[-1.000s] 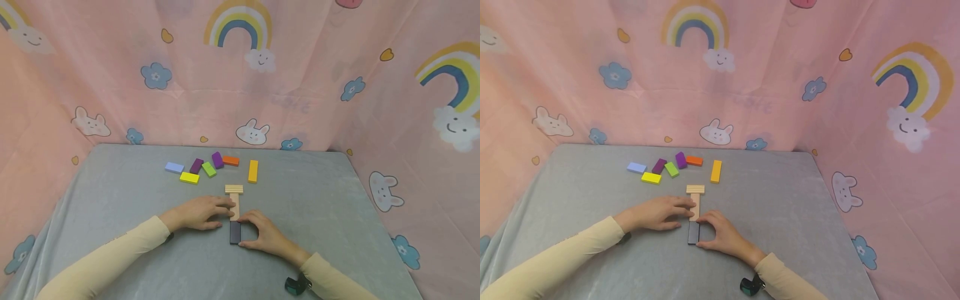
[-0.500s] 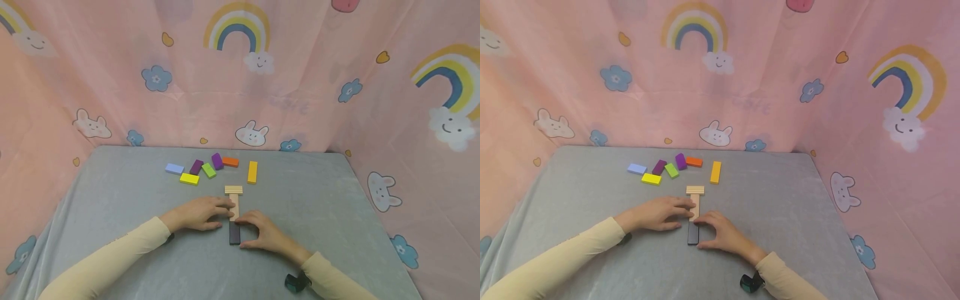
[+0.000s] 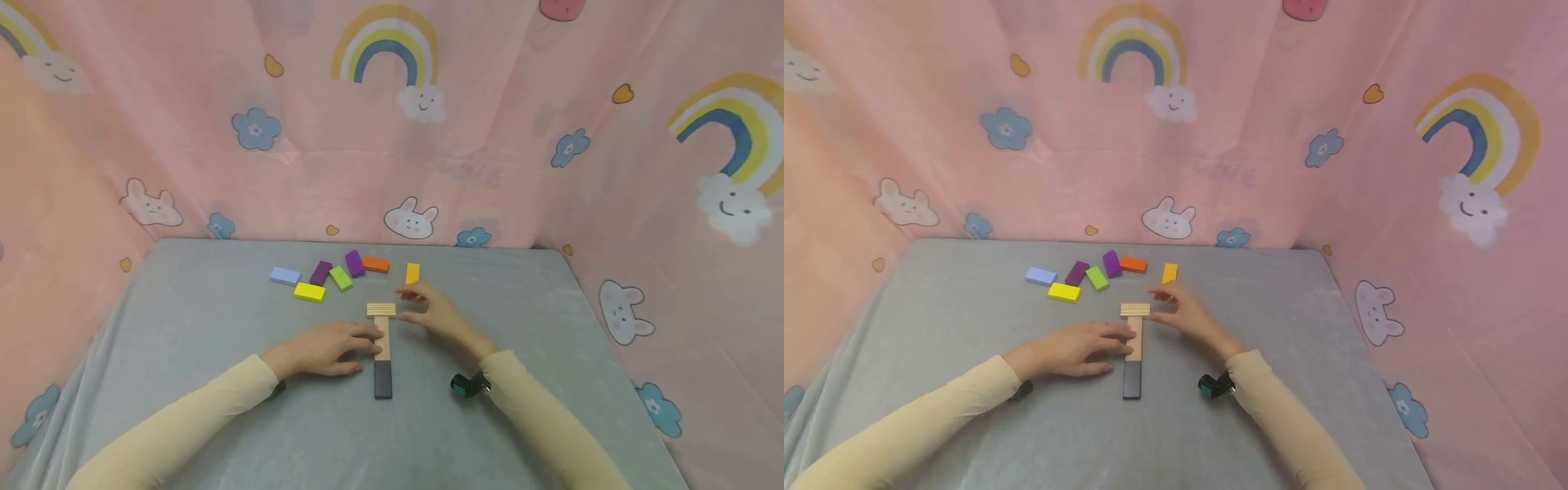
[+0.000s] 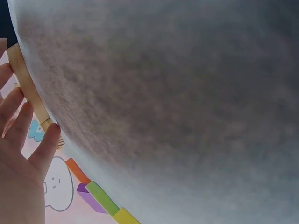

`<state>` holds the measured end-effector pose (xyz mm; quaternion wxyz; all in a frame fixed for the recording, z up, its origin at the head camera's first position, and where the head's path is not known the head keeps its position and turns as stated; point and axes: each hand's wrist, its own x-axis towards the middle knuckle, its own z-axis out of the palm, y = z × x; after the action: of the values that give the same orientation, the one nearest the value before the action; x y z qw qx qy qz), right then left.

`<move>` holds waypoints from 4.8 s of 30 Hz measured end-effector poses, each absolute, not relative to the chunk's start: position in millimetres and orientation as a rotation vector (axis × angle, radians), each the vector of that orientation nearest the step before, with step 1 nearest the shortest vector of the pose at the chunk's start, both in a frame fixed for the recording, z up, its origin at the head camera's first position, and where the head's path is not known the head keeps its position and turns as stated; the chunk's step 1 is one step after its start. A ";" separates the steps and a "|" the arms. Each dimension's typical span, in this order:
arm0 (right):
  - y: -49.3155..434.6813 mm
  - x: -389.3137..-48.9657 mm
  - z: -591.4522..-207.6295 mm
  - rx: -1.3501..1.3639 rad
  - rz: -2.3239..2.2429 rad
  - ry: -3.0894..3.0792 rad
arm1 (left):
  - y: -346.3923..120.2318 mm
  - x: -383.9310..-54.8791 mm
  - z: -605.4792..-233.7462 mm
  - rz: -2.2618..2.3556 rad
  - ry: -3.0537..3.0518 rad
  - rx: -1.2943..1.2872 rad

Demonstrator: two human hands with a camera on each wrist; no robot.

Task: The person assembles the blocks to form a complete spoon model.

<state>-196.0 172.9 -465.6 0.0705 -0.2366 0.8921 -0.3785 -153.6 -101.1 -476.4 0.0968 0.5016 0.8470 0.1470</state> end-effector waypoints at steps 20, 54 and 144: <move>110.7 -304.1 -458.7 -0.664 -0.975 2.610 | -99.1 -154.8 -479.4 0.468 2.510 1.487; 83.9 -317.4 -443.0 -0.741 -0.808 2.701 | -101.6 -161.5 -480.9 0.506 2.515 1.570; 163.6 -31.7 -511.5 -0.814 -1.327 2.627 | -101.2 -153.3 -480.2 0.428 2.554 1.471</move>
<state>-31.7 163.6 -511.5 0.0441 -0.2662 0.8594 -0.4343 -153.3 -101.2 -480.2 0.0816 0.4922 0.8547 0.1433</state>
